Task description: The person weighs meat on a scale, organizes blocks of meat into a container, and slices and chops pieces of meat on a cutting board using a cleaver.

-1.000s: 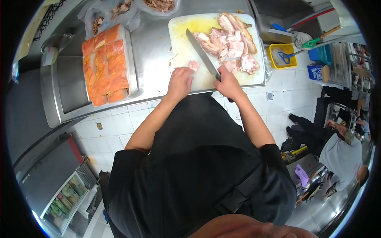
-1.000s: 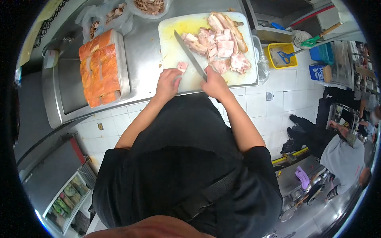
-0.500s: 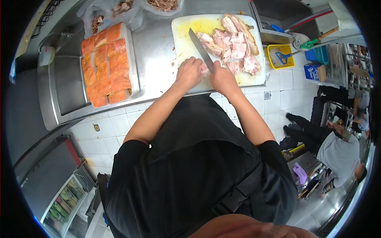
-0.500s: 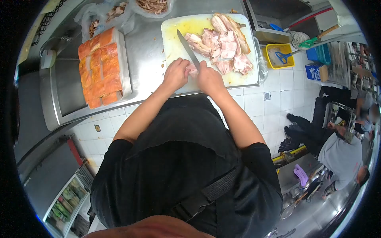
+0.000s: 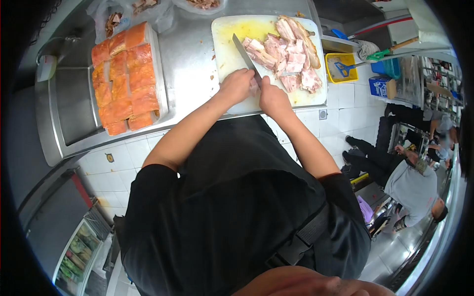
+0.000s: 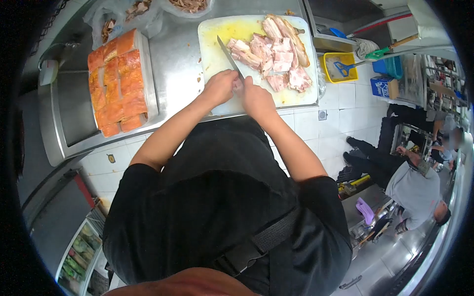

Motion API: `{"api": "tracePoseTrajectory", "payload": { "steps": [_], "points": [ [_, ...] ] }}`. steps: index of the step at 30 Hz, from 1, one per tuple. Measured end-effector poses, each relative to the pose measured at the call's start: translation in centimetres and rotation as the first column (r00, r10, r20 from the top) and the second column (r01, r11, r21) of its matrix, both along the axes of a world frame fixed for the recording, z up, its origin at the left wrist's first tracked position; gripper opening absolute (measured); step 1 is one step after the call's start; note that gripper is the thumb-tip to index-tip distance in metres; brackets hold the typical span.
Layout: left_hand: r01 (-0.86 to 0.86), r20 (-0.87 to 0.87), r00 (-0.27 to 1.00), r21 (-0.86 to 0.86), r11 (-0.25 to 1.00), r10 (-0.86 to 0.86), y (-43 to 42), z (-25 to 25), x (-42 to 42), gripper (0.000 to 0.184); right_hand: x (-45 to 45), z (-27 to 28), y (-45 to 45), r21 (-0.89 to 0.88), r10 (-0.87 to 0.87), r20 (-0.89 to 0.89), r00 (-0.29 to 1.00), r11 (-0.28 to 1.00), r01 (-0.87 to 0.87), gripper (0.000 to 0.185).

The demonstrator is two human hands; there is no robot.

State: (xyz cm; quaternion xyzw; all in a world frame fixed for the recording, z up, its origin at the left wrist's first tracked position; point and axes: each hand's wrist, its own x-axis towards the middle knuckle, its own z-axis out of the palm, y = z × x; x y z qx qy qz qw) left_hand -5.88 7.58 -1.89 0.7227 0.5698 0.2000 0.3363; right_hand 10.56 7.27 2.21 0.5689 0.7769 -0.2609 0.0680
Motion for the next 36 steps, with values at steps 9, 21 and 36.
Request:
{"api": "tracePoseTrajectory", "payload": {
  "steps": [9,21,36],
  "points": [
    [0.009,0.028,1.0,-0.027,1.0,-0.008,0.3,-0.4,-0.3,0.017,-0.3,-0.4,-0.2,0.021,-0.009,0.008,1.0,1.0,0.009,0.025],
    [0.026,0.0,1.0,0.041,0.999,-0.026,0.5,-1.1,-0.5,0.018,-1.7,2.9,0.9,-0.032,0.005,0.061,0.998,0.999,-0.003,0.025],
    [0.018,-0.008,1.0,0.023,1.0,-0.018,0.3,-1.7,-0.5,0.016,-1.8,1.3,1.2,0.013,0.002,0.025,1.0,1.0,-0.002,0.026]
  ]
}}
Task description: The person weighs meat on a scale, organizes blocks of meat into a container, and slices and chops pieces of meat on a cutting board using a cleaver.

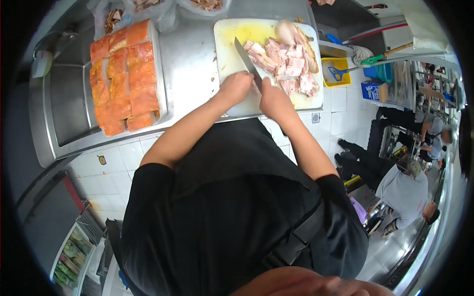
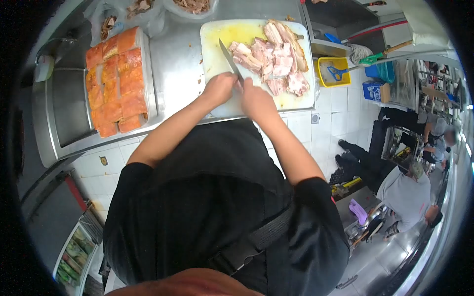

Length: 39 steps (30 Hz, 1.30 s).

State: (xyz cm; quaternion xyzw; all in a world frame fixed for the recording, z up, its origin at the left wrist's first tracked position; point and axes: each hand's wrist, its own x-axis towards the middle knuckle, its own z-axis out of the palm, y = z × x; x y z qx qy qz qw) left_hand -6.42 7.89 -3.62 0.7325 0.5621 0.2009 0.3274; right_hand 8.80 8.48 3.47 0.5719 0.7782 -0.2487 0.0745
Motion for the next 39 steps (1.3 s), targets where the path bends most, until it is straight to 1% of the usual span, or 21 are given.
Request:
{"api": "tracePoseTrajectory", "payload": {
  "steps": [2,3,4,6,7,9,12,14,18,20,21,23,24,26,30,32,33,35,36,38,39],
  "points": [
    [0.006,0.01,1.0,0.006,1.0,-0.006,-0.1,0.0,0.0,0.017,0.2,-0.9,-1.3,0.014,-0.011,-0.019,1.0,1.0,0.012,0.026],
    [-0.003,0.007,1.0,0.005,1.0,0.003,-0.2,0.0,0.1,0.017,0.2,-2.3,-1.1,0.053,-0.015,-0.042,0.999,0.998,0.018,0.025],
    [-0.026,0.003,1.0,0.015,1.0,0.026,0.0,-0.1,0.1,0.018,0.1,-1.7,-0.7,0.056,-0.015,-0.041,0.999,0.998,0.017,0.025],
    [-0.017,-0.001,1.0,0.036,0.999,0.018,-0.5,-0.2,0.1,0.018,-0.1,-0.2,-0.4,0.009,-0.002,-0.03,1.0,1.0,0.002,0.024],
    [-0.021,-0.003,1.0,0.073,0.997,0.021,-0.1,-0.1,0.0,0.018,-0.2,0.6,-0.8,0.003,-0.029,-0.016,0.999,1.0,0.029,0.023],
    [-0.033,0.0,0.999,0.099,0.995,0.033,0.1,-0.2,-0.1,0.018,-0.3,-1.4,-0.6,0.03,-0.029,-0.048,0.998,0.999,0.031,0.023],
    [-0.031,-0.008,0.999,0.118,0.993,0.033,-0.4,-1.0,0.0,0.017,-0.4,-1.1,-0.6,0.027,-0.034,-0.072,0.997,0.999,0.036,0.024],
    [-0.051,0.041,0.998,0.159,0.986,0.045,-0.5,-1.1,-0.2,0.017,-0.7,1.4,-1.0,-0.025,-0.041,-0.018,0.999,0.999,0.04,0.024],
    [-0.041,0.01,0.999,0.167,0.985,0.04,-0.2,-1.3,-0.2,0.019,-0.6,-1.0,-0.2,0.05,-0.02,-0.071,0.997,0.998,0.024,0.024],
    [-0.055,0.04,0.998,0.127,0.99,0.05,-0.6,-0.8,-0.5,0.017,-0.6,1.0,-0.4,-0.033,-0.019,-0.019,1.0,0.999,0.018,0.023],
    [-0.054,0.037,0.998,0.131,0.99,0.05,-0.7,-0.5,-0.7,0.017,-0.3,1.3,-0.3,-0.029,-0.019,-0.022,1.0,0.999,0.018,0.023],
    [-0.13,0.174,0.979,0.115,0.985,0.109,-0.9,-0.1,-1.1,0.012,0.4,1.8,-0.2,-0.05,-0.006,-0.006,1.0,0.999,0.006,0.022],
    [-0.131,0.174,0.979,0.117,0.984,0.109,-0.8,-0.1,-1.1,0.012,0.5,2.2,0.0,-0.048,-0.005,-0.006,1.0,0.999,0.005,0.022],
    [-0.196,0.172,0.97,0.142,0.97,0.17,-0.9,-0.9,-1.1,0.007,0.3,3.3,0.4,-0.049,0.023,0.005,1.0,0.999,-0.023,0.022],
    [-0.201,0.142,0.974,0.185,0.962,0.177,-0.1,-1.8,-0.2,0.006,0.0,2.3,0.8,-0.006,0.044,0.016,0.999,0.999,-0.044,0.021],
    [-0.136,0.081,0.989,0.173,0.976,0.123,0.0,-1.7,-0.1,0.01,-0.4,1.8,0.4,-0.011,0.027,-0.015,1.0,1.0,-0.027,0.021],
    [-0.138,0.083,0.989,0.171,0.975,0.125,0.0,-1.7,-0.1,0.01,-0.5,1.6,0.2,-0.012,0.029,-0.013,0.999,0.999,-0.029,0.021],
    [-0.118,0.028,0.993,0.176,0.977,0.115,0.0,-1.8,0.0,0.009,-0.8,1.3,-0.1,-0.034,-0.008,-0.004,1.0,0.999,0.008,0.022],
    [-0.118,0.028,0.993,0.176,0.977,0.115,0.1,-1.8,-0.1,0.009,-1.0,0.4,-0.1,-0.034,-0.008,-0.004,1.0,0.999,0.008,0.022],
    [-0.103,0.006,0.994,0.231,0.967,0.105,-0.2,-2.0,-0.1,0.01,-1.4,-1.0,-0.2,0.026,-0.032,-0.058,0.998,0.999,0.033,0.022],
    [-0.104,0.006,0.994,0.232,0.967,0.105,-0.2,-2.1,0.1,0.01,-1.0,-1.4,0.0,0.027,-0.031,-0.058,0.998,0.999,0.033,0.022]
  ]
}}
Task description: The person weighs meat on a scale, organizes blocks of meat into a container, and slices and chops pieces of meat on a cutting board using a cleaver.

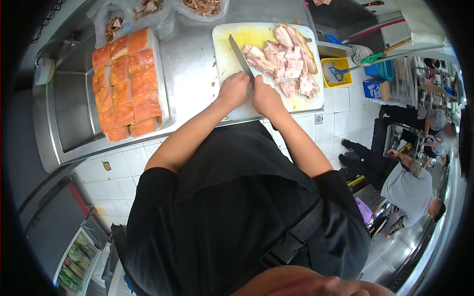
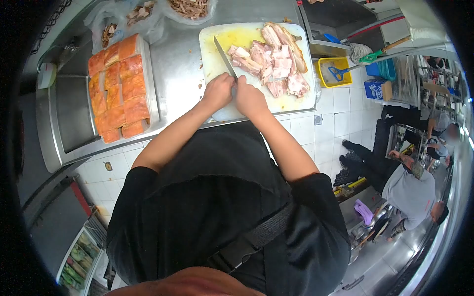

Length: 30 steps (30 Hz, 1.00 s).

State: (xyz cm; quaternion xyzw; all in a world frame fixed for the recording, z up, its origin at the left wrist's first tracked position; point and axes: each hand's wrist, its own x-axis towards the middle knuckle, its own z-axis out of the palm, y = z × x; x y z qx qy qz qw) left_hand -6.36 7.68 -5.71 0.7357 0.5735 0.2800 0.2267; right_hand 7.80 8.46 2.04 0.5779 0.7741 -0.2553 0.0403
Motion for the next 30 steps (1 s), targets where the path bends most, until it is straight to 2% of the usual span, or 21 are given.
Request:
{"api": "tracePoseTrajectory", "payload": {
  "steps": [3,5,9,12,15,17,19,21,22,23,25,30],
  "points": [
    [0.01,-0.015,1.0,0.012,1.0,-0.01,0.3,0.2,-0.2,0.01,-0.3,1.7,0.5,-0.01,0.016,-0.017,1.0,1.0,-0.016,0.021],
    [-0.021,0.003,1.0,0.067,0.998,0.021,-0.3,0.1,0.1,0.003,-0.4,2.5,-0.5,-0.052,-0.025,-0.006,1.0,0.998,0.025,0.021],
    [-0.008,0.002,1.0,0.063,0.998,0.008,-0.7,0.2,0.1,0.002,0.2,-1.3,0.1,0.025,-0.03,-0.084,0.996,0.999,0.032,0.022],
    [0.014,-0.043,0.999,0.066,0.998,-0.011,0.1,0.4,-0.4,0.004,1.6,0.0,1.6,0.019,-0.011,-0.125,0.992,1.0,0.013,0.023],
    [-0.031,0.015,0.999,-0.007,0.999,0.031,-1.0,0.4,0.2,0.009,3.9,3.8,1.1,0.138,-0.094,-0.271,0.958,0.981,0.135,0.023],
    [-0.016,0.116,0.993,0.171,0.985,-0.004,-0.8,2.0,1.1,0.015,5.9,4.5,1.7,0.142,-0.134,-0.281,0.95,0.973,0.179,0.024],
    [0.026,0.067,0.997,0.235,0.972,-0.042,-0.4,2.5,3.3,0.021,7.2,4.8,2.5,0.13,-0.136,-0.274,0.952,0.976,0.176,0.024],
    [0.192,-0.041,0.981,0.259,0.947,-0.188,-0.3,2.0,5.2,0.023,8.3,4.9,2.9,0.106,-0.122,-0.262,0.957,0.982,0.154,0.025],
    [0.216,-0.067,0.976,0.201,0.956,-0.206,-0.4,2.0,5.6,0.02,8.8,4.9,3.1,0.127,-0.093,-0.257,0.962,0.984,0.129,0.025],
    [0.201,-0.075,0.979,0.204,0.958,-0.19,-0.4,2.0,5.6,0.02,9.3,4.9,3.4,0.147,-0.064,-0.254,0.965,0.984,0.104,0.026],
    [0.205,-0.136,0.972,0.09,0.975,-0.192,-1.1,1.6,4.6,0.015,10.5,4.8,3.8,0.127,-0.073,-0.292,0.954,0.985,0.114,0.026],
    [-0.01,-0.106,0.994,0.172,0.985,0.028,-2.9,1.1,1.6,0.014,13.8,4.5,4.5,0.04,-0.116,-0.346,0.931,0.99,0.138,0.028]
  ]
}}
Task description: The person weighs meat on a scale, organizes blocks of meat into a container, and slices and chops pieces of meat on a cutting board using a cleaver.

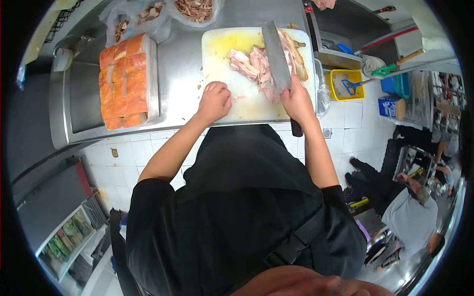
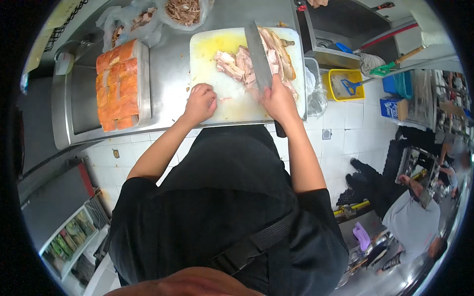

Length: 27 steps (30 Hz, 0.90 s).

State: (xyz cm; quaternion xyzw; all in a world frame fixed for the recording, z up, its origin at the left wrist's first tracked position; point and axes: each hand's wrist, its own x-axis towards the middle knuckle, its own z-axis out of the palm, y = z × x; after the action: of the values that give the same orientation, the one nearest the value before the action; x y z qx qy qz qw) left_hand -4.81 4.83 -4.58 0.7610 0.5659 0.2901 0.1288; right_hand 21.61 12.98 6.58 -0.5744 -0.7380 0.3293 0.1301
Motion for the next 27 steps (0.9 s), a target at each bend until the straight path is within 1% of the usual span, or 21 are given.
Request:
{"api": "tracePoseTrajectory", "payload": {
  "steps": [2,3,5,6,8,9,11,12,14,15,17,18,20,21,23,24,26,27],
  "points": [
    [-0.041,0.043,0.998,0.092,0.995,0.037,0.5,1.9,0.3,0.021,0.7,0.1,0.6,-0.105,-0.031,-0.014,0.999,0.994,0.029,0.027],
    [-0.052,0.031,0.998,0.086,0.995,0.049,1.3,2.2,0.9,0.021,1.0,-0.3,0.8,-0.111,-0.019,-0.025,0.999,0.994,0.016,0.027],
    [-0.156,0.035,0.987,0.024,0.987,0.155,4.2,2.5,2.9,0.029,1.6,-1.2,1.1,-0.06,0.027,-0.082,0.996,0.998,-0.032,0.026],
    [-0.161,0.028,0.987,0.02,0.987,0.161,5.3,2.8,3.9,0.029,1.8,-1.4,1.2,-0.065,0.031,-0.089,0.996,0.997,-0.037,0.026],
    [-0.257,-0.087,0.964,-0.06,0.965,0.251,7.2,3.9,5.4,0.034,2.0,-1.6,1.4,-0.071,0.067,-0.085,0.994,0.995,-0.073,0.026],
    [-0.262,-0.09,0.962,-0.057,0.963,0.256,7.7,3.7,5.5,0.034,2.1,-1.6,1.6,-0.069,0.072,-0.088,0.993,0.994,-0.078,0.026],
    [-0.253,-0.185,0.955,-0.115,0.961,0.23,8.3,3.4,5.6,0.034,2.2,-1.7,1.7,-0.112,0.081,-0.106,0.991,0.989,-0.092,0.027],
    [-0.255,-0.188,0.954,-0.113,0.96,0.232,8.2,3.3,5.4,0.034,2.4,-1.9,1.6,-0.11,0.082,-0.109,0.991,0.989,-0.094,0.027],
    [-0.283,-0.181,0.949,-0.13,0.95,0.258,7.5,3.3,4.4,0.032,2.8,-2.4,1.5,0.039,0.145,-0.127,0.981,0.989,-0.141,0.026],
    [-0.284,-0.184,0.948,-0.127,0.95,0.259,6.9,3.0,3.9,0.032,3.0,-2.5,1.4,0.041,0.146,-0.13,0.981,0.989,-0.142,0.026],
    [-0.291,-0.181,0.951,-0.266,0.919,0.249,5.1,2.0,3.1,0.027,3.1,-2.2,1.2,0.022,0.125,-0.164,0.979,0.992,-0.123,0.025],
    [-0.291,-0.184,0.951,-0.269,0.918,0.248,4.3,1.5,3.1,0.027,3.1,-2.3,1.1,0.019,0.123,-0.167,0.978,0.992,-0.122,0.025],
    [-0.301,-0.074,0.954,-0.212,0.93,0.292,3.3,1.3,3.1,0.024,3.0,-2.4,1.1,0.004,0.154,-0.114,0.981,0.988,-0.155,0.026],
    [-0.299,-0.074,0.954,-0.211,0.931,0.29,3.1,1.2,3.0,0.024,2.7,-2.2,1.0,0.004,0.152,-0.113,0.982,0.988,-0.153,0.026],
    [-0.294,0.051,0.947,-0.247,0.923,0.316,2.8,1.5,2.8,0.025,1.9,-1.6,0.8,-0.09,0.175,-0.096,0.98,0.979,-0.184,0.027],
    [-0.298,0.053,0.946,-0.246,0.922,0.319,2.8,1.3,2.6,0.025,1.5,-1.7,0.7,-0.089,0.179,-0.094,0.979,0.978,-0.187,0.027],
    [-0.314,0.143,0.924,-0.248,0.917,0.355,2.9,0.9,2.3,0.025,0.6,-2.4,0.5,-0.081,0.261,-0.052,0.964,0.961,-0.265,0.027],
    [-0.314,0.146,0.923,-0.248,0.916,0.356,2.9,0.6,2.0,0.025,0.1,-2.6,0.5,-0.08,0.263,-0.049,0.964,0.961,-0.266,0.027]
  ]
}}
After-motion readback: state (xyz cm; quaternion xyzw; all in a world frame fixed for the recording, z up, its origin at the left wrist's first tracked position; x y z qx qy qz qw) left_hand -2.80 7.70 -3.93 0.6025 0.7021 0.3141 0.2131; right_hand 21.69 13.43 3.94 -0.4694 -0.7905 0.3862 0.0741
